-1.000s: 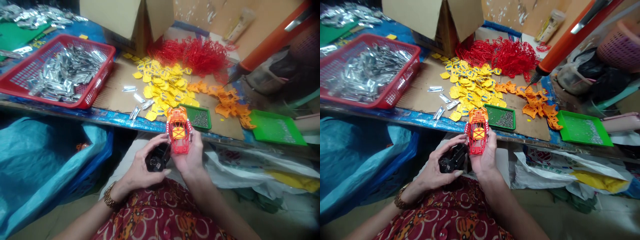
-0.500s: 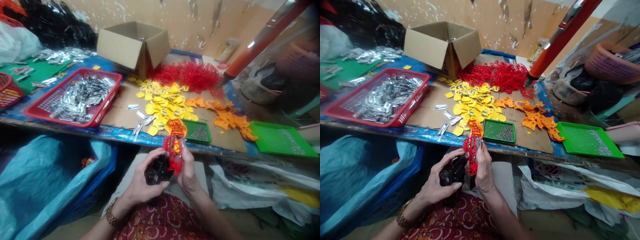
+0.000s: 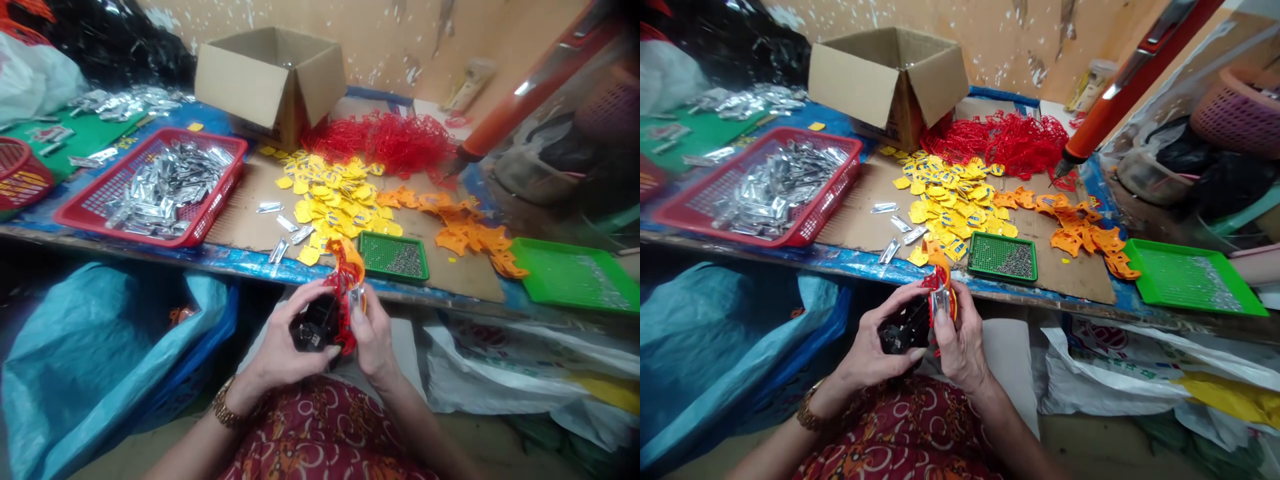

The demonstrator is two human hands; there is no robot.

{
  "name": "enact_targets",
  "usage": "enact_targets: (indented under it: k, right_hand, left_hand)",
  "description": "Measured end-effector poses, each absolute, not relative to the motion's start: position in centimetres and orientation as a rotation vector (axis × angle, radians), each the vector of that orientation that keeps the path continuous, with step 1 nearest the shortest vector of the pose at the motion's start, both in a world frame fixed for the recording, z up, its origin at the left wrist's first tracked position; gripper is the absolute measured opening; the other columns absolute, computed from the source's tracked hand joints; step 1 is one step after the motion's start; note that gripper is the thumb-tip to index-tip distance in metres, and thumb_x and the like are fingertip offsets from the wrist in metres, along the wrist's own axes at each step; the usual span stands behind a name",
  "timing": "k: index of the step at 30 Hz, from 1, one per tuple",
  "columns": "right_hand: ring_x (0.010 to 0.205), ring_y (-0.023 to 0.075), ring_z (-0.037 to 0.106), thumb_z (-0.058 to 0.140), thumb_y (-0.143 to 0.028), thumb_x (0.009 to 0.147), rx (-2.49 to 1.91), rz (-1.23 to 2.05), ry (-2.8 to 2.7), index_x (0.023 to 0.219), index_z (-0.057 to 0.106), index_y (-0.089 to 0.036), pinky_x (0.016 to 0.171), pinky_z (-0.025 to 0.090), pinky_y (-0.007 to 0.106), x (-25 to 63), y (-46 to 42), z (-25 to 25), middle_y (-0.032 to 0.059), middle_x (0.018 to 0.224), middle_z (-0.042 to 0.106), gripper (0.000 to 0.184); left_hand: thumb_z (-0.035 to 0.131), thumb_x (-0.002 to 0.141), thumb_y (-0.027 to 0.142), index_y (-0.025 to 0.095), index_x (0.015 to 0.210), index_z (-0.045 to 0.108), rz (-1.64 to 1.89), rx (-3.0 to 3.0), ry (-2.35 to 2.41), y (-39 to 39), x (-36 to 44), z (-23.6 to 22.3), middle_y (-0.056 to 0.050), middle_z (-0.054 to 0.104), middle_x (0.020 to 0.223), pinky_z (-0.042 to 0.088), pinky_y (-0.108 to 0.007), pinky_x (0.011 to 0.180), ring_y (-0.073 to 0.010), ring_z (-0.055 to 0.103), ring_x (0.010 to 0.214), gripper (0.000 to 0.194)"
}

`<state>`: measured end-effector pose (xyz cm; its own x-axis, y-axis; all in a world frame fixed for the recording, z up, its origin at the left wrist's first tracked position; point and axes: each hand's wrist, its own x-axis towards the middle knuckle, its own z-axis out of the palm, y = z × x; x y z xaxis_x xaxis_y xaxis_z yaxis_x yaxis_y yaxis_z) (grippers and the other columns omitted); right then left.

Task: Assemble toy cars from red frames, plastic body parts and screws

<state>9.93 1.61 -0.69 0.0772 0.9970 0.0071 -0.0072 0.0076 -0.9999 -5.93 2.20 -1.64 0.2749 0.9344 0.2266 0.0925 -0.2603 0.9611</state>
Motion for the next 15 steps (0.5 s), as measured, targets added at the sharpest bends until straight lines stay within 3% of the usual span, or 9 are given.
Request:
enact_targets:
  k: [5,11,15]
  right_hand:
    - [0.101,0.0204,0.064,0.064,-0.035,0.086,-1.038,1.324,-1.138,0.121,0.062,-0.023,0.091,0.051,0.029,10.2,1.6,-1.4,0.0036,0.116,0.069,0.037]
    - [0.095,0.0230,0.068,0.066,-0.043,0.084,-1.002,1.486,-0.838,0.113,0.070,-0.021,0.086,0.055,0.033,10.1,1.8,-2.8,0.0051,0.109,0.073,0.037]
    - [0.086,0.0261,0.071,0.062,-0.045,0.081,-0.910,1.551,-0.534,0.097,0.075,-0.019,0.081,0.058,0.040,9.9,2.0,-1.9,0.0053,0.093,0.076,0.033]
  left_hand:
    - [0.077,0.066,0.024,0.022,0.129,0.059,1.128,1.620,0.980,2.1,-6.6,-1.8,-0.014,0.055,0.139,0.038,-0.052,0.112,-0.0340,0.049,0.132,0.066]
    - [0.078,0.065,0.029,0.020,0.124,0.062,1.127,1.581,0.990,2.3,-6.7,-1.4,-0.014,0.058,0.132,0.043,-0.051,0.108,-0.0340,0.054,0.126,0.062]
    - [0.076,0.065,0.026,0.019,0.123,0.062,1.108,1.611,0.995,2.0,-6.2,-0.3,-0.014,0.057,0.128,0.045,-0.050,0.106,-0.0323,0.056,0.121,0.060]
